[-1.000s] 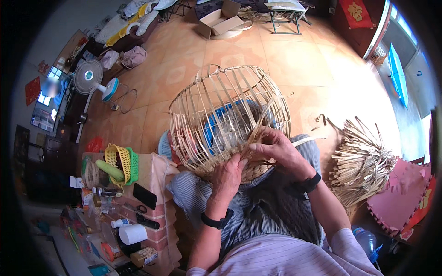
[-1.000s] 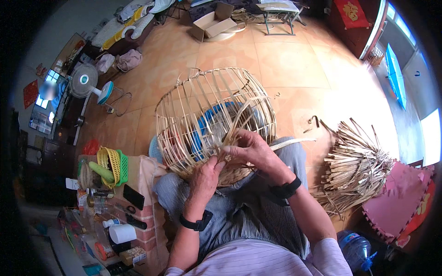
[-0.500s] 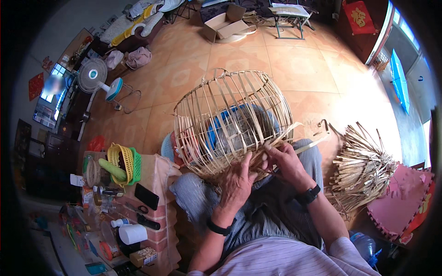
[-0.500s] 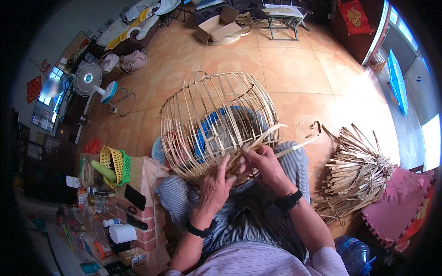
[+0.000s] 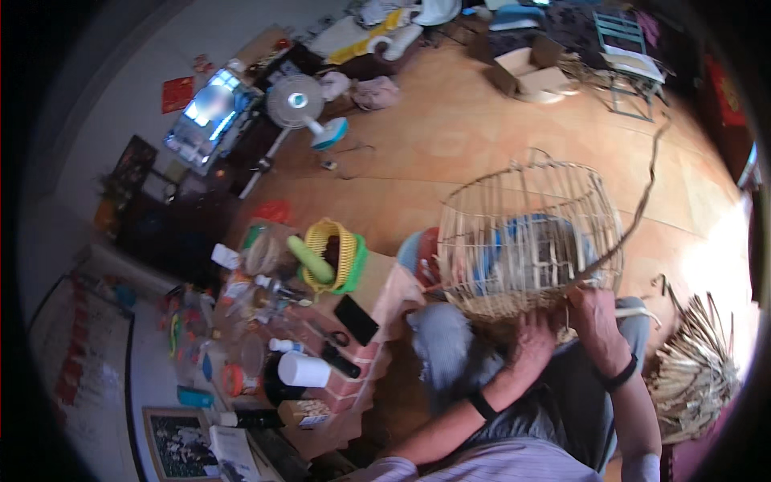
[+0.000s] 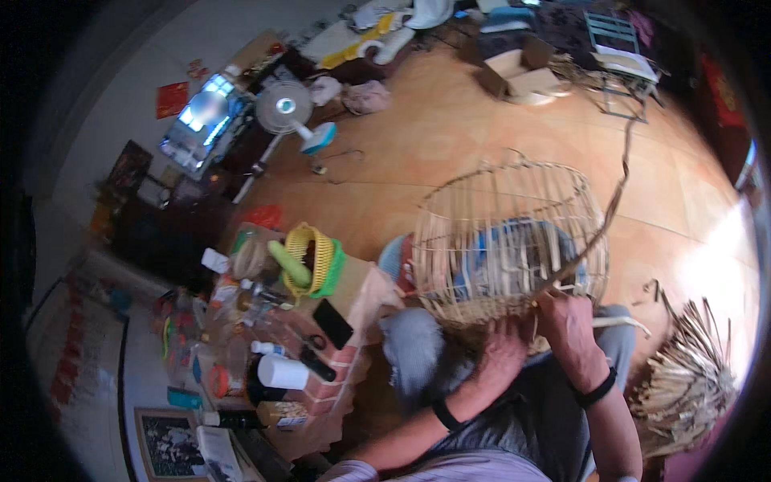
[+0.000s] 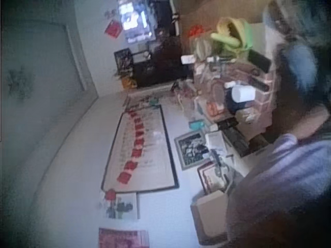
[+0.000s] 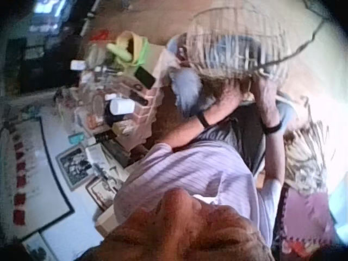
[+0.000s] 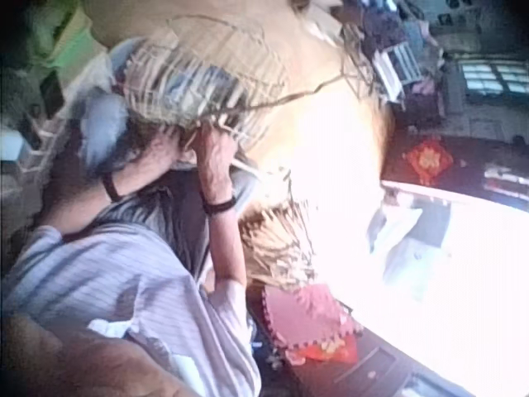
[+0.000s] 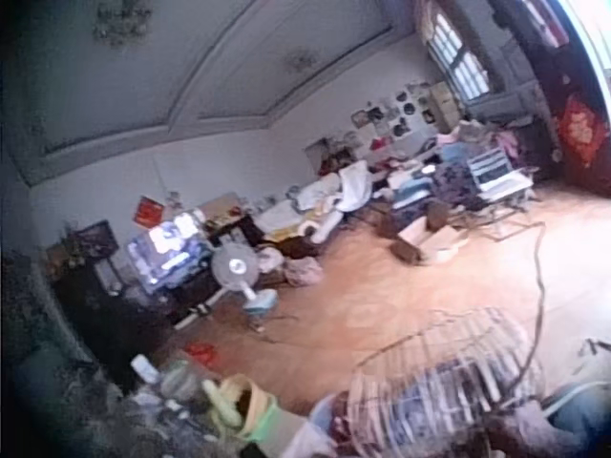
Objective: Manually weaving a bamboo basket or structure using strips of bamboo.
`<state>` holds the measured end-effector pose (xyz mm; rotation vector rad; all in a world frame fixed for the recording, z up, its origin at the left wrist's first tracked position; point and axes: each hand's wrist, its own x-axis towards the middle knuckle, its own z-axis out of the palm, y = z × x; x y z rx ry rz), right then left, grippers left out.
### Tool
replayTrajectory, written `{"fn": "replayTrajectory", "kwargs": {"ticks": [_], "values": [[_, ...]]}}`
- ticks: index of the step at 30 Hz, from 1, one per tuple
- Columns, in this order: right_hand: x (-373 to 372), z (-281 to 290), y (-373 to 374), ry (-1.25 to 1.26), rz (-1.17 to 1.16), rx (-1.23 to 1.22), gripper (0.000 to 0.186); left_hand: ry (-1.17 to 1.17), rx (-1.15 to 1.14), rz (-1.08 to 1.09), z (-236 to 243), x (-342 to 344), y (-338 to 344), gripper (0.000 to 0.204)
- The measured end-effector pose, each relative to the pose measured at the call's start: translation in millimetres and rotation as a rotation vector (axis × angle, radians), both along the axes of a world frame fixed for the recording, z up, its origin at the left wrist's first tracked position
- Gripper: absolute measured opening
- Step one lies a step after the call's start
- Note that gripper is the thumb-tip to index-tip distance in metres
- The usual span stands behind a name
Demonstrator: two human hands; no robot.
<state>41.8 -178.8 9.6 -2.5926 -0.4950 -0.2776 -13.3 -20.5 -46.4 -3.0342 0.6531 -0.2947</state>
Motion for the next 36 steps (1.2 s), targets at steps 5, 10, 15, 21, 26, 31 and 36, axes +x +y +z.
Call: {"fn": "replayTrajectory", "kwargs": {"ticks": [5, 10, 15, 21, 26, 31, 36], "values": [[2, -18, 14, 0.013, -0.004, -0.142, 0.011, 0.104, -0.092, 0.029, -4, 7, -1, 0.046], [-2, -28, 17, 0.069, -0.125, -0.231, 0.016, -0.019, 0.03, 0.062, -12, 2, -8, 0.039], [-15, -30, 18, 0.013, -0.142, 0.013, 0.018, 0.097, -0.245, 0.031, -1, 0, 2, 0.041], [-22, -15, 16, 0.064, -0.074, 0.193, 0.02, 0.011, -0.437, -0.076, 7, 2, 15, 0.036], [-34, -3, 15, 0.201, -0.097, 0.526, 0.03, 0.193, -0.47, -0.148, -10, 7, 21, 0.042], [-35, -25, 4, 0.219, -0.266, 0.62, 0.024, 0.198, -0.555, -0.179, 2, 5, 33, 0.064], [-30, -44, -19, 0.566, -0.438, 1.5, 0.019, 0.256, -0.636, -0.207, 16, 8, 36, 0.062]]}}
